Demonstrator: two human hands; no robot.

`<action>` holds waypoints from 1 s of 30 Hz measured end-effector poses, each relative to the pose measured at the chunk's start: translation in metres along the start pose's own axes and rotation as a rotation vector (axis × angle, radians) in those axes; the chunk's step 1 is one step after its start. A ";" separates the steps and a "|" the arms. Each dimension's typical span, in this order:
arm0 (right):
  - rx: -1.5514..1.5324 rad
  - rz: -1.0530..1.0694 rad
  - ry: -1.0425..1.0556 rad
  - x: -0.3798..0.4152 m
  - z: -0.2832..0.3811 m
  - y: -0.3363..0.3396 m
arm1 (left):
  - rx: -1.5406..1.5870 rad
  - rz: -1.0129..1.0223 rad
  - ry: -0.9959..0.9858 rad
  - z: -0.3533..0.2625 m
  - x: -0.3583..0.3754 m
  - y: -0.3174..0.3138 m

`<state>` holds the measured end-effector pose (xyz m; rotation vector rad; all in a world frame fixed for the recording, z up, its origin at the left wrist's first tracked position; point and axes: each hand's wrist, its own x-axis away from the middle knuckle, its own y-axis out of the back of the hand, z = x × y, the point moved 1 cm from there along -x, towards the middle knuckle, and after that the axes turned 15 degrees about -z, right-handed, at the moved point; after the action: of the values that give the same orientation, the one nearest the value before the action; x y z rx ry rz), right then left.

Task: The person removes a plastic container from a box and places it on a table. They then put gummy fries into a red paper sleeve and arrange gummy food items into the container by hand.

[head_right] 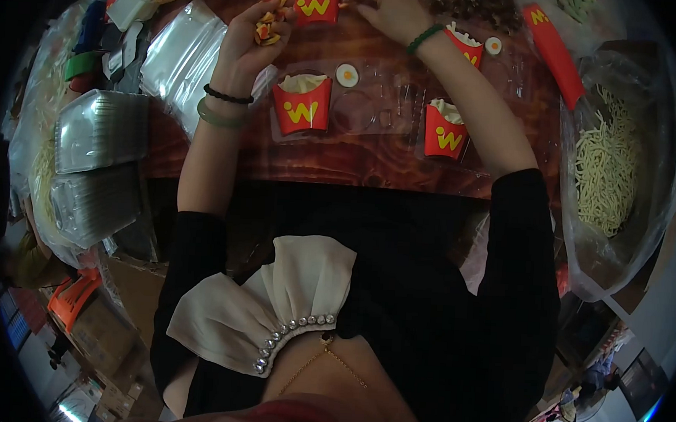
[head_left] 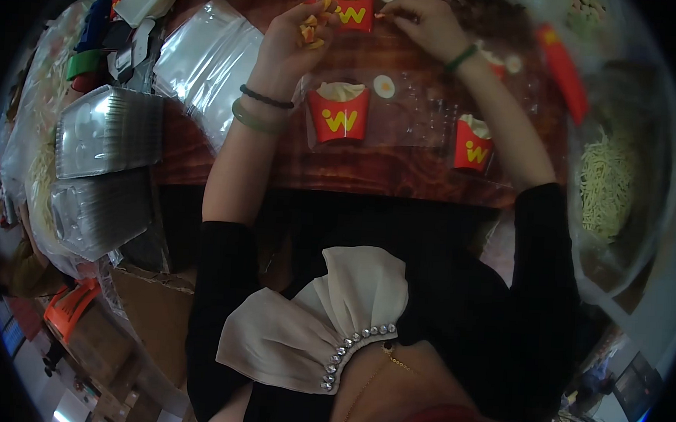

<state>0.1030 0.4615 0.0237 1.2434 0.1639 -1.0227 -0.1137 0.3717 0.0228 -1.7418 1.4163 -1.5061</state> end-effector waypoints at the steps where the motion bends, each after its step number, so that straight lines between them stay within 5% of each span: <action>1: 0.001 -0.001 -0.001 0.002 0.004 0.001 | -0.004 -0.088 0.001 -0.001 -0.002 0.002; 16: 0.112 0.026 -0.197 -0.001 0.025 0.001 | 0.025 -0.131 0.011 0.000 -0.002 0.008; 18: -0.165 -0.110 -0.245 -0.009 0.028 0.007 | 0.045 -0.140 -0.003 0.002 0.003 0.004; 22: -0.234 -0.077 -0.169 -0.029 0.056 0.014 | 0.037 -0.107 0.000 0.012 0.007 -0.003; 30: -0.685 0.200 -0.574 -0.045 0.086 0.011 | -0.124 -0.139 -0.150 0.017 0.016 -0.017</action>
<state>0.0506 0.4141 0.0903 0.3166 -0.0585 -0.9908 -0.0928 0.3592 0.0388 -2.0207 1.3617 -1.3477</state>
